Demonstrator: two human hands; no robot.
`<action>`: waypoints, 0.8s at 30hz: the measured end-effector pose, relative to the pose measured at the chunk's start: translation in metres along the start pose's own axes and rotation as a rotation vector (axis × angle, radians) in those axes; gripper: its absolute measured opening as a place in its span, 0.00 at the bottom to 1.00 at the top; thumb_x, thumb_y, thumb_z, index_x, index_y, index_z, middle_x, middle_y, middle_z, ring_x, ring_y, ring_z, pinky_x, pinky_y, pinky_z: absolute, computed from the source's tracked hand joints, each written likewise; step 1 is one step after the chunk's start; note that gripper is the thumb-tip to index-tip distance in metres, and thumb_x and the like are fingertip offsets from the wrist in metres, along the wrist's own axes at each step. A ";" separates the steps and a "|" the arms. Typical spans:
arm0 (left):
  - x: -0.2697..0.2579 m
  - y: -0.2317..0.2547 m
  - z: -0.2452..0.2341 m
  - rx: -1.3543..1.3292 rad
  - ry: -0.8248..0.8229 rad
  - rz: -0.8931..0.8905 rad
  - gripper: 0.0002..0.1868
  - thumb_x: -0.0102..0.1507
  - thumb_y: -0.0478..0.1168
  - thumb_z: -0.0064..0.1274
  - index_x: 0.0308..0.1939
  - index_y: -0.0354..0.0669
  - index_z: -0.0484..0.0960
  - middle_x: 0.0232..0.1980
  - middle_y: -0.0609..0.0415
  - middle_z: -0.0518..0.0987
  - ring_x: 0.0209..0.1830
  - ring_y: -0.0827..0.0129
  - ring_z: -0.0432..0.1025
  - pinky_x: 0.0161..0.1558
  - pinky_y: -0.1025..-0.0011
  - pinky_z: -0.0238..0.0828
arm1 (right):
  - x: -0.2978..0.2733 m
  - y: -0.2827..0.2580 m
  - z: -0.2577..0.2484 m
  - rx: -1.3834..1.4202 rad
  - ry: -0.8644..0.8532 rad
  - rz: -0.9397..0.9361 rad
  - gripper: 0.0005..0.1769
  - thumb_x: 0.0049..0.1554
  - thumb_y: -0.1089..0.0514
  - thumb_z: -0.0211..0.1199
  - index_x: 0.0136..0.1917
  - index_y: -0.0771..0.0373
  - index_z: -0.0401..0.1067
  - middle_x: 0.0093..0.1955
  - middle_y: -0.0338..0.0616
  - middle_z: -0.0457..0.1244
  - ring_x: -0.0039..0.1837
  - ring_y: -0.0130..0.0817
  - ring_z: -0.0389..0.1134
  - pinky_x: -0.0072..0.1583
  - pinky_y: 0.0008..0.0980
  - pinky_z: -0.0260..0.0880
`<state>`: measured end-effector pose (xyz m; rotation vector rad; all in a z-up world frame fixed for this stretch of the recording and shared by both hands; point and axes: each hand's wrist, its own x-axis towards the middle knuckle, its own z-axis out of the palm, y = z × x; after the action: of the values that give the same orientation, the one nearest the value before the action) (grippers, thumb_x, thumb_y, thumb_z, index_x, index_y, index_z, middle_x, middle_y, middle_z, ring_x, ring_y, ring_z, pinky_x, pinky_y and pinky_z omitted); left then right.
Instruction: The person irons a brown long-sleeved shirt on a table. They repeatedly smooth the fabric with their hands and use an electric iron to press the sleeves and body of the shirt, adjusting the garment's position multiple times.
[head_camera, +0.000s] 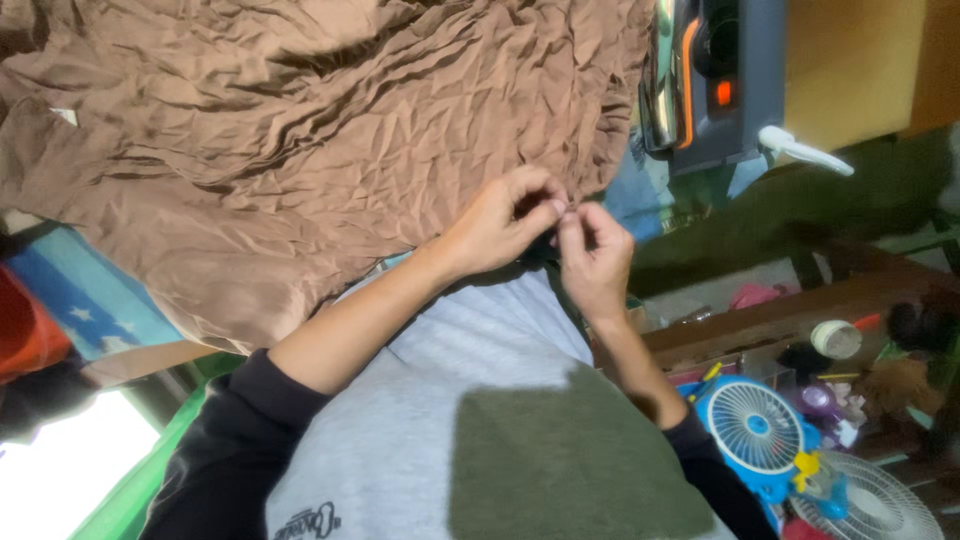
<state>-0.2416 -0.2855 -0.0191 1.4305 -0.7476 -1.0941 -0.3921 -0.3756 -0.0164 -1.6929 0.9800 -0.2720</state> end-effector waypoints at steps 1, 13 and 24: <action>0.000 0.000 -0.001 0.002 0.006 0.025 0.08 0.70 0.38 0.52 0.44 0.35 0.79 0.39 0.52 0.77 0.41 0.72 0.73 0.45 0.71 0.73 | 0.000 -0.003 0.000 -0.024 0.028 -0.057 0.08 0.65 0.64 0.59 0.43 0.70 0.71 0.35 0.41 0.66 0.39 0.22 0.64 0.43 0.26 0.66; -0.008 0.016 -0.012 0.019 0.053 -0.133 0.09 0.70 0.40 0.54 0.44 0.36 0.79 0.34 0.58 0.77 0.34 0.79 0.69 0.37 0.76 0.71 | 0.022 -0.035 -0.018 -0.123 -0.004 -0.399 0.09 0.60 0.69 0.67 0.55 0.66 0.73 0.48 0.45 0.67 0.46 0.29 0.69 0.49 0.28 0.71; -0.041 0.032 -0.035 0.044 0.022 -0.124 0.08 0.70 0.37 0.53 0.49 0.36 0.79 0.41 0.59 0.80 0.41 0.78 0.72 0.45 0.76 0.73 | 0.038 -0.058 -0.012 -0.425 -0.232 -0.513 0.06 0.64 0.62 0.63 0.54 0.64 0.77 0.43 0.49 0.67 0.45 0.51 0.68 0.47 0.43 0.67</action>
<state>-0.2204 -0.2402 0.0191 1.5409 -0.6777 -1.1607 -0.3482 -0.4082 0.0283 -2.2994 0.4337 -0.1998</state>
